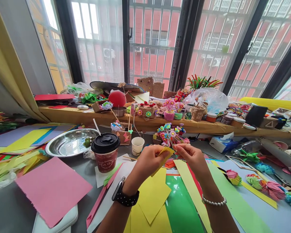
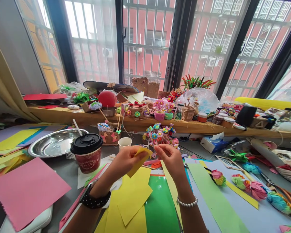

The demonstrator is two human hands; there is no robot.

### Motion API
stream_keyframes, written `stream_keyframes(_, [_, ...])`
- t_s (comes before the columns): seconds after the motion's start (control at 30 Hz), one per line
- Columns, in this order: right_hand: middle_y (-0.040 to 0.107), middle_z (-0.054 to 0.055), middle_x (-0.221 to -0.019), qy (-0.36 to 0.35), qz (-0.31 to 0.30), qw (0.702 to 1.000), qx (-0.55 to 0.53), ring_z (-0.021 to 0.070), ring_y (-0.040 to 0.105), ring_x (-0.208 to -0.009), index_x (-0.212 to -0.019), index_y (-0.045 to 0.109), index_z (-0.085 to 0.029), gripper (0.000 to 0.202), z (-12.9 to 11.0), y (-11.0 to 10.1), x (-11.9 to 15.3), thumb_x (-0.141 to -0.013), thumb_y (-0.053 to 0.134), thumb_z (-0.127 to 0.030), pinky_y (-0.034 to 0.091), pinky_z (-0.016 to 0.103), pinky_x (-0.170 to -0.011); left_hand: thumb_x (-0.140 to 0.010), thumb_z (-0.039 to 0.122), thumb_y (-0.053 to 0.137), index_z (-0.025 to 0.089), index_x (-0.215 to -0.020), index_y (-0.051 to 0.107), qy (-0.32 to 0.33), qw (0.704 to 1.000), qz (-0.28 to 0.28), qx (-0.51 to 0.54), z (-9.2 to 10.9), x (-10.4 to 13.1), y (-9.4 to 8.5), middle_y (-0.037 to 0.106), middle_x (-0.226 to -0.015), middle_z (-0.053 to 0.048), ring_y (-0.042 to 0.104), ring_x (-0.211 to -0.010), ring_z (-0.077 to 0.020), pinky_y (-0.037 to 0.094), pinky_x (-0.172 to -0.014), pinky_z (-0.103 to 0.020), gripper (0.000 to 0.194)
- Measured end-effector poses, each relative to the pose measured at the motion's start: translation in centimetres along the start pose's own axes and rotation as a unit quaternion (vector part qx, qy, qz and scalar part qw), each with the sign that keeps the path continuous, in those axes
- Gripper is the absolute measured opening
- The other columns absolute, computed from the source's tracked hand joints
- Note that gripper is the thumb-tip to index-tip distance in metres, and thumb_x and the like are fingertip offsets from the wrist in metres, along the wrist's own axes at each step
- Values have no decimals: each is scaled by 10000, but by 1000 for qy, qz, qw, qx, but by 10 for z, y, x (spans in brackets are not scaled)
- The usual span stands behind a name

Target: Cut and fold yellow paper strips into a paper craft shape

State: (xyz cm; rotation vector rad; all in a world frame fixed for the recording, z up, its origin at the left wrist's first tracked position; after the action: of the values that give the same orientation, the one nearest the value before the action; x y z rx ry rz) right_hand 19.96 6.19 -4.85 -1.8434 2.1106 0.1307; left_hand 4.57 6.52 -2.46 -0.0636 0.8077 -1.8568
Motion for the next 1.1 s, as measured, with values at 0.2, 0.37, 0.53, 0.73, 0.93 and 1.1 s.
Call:
stream_keyframes(0.2, [635, 68, -817, -62, 41, 995, 68, 204, 577, -776, -708, 672, -164, 228, 3, -2, -2, -680, 599, -379, 469, 296, -655, -761, 408, 435, 155, -738, 597, -31, 990, -87, 107, -2, 2, 13, 575, -611, 3, 521, -532, -111, 360, -457, -195, 302])
stream_keyframes(0.37, [611, 68, -839, -54, 172, 983, 15, 184, 551, -738, -723, 659, -156, 245, 7, -19, -2, -661, 607, -386, 455, 273, -588, -770, 443, 402, 160, -783, 497, -86, 968, -1, 237, -17, -9, 0, 569, -606, -2, 538, -468, -111, 404, -449, -213, 299])
stream_keyframes(0.53, [603, 30, -694, -17, 211, 975, -70, 129, 512, -585, -757, 641, -149, 273, 9, -28, -3, -620, 645, -386, 417, 236, -517, -611, 425, 607, 168, -766, 504, -100, 976, 192, 23, -55, -35, -40, 535, -592, 33, 519, -501, -118, 401, -482, -218, 318])
stream_keyframes(0.73, [596, -7, -624, 2, 203, 970, -132, 103, 495, -547, -765, 640, -168, 262, 7, -28, -2, -602, 669, -370, 397, 213, -506, -684, 191, 497, 109, -921, 518, -242, 910, 258, -218, -90, -87, -72, 606, -921, -177, 576, -857, -273, 399, -659, -312, 252])
stream_keyframes(0.93, [569, -14, -600, -3, 180, 972, -149, 100, 489, -535, -734, 643, -163, 237, 2, -27, -2, -602, 671, -358, 405, 215, -510, -573, 64, 517, 98, -629, 567, -305, 894, 254, -208, -111, -110, -96, 642, -722, -210, 593, -831, -317, 402, -620, -307, 83])
stream_keyframes(1.1, [560, 0, -603, -5, 164, 977, -133, 108, 482, -537, -740, 642, -154, 247, 0, -26, -3, -614, 656, -366, 406, 228, -505, -634, 152, 499, 149, -502, 525, -277, 906, 276, -159, -115, -102, -99, 628, -532, -134, 615, -692, -287, 394, -593, -311, 134])
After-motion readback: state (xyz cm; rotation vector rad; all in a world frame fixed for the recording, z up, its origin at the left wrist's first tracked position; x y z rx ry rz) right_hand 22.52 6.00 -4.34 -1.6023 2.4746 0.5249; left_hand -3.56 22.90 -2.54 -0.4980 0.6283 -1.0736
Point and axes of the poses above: each hand's wrist, its own x-axis away from the middle knuckle, its own y-axis out of the palm, z = x × y, the point moved 4 cm from there along -x, towards the middle knuckle
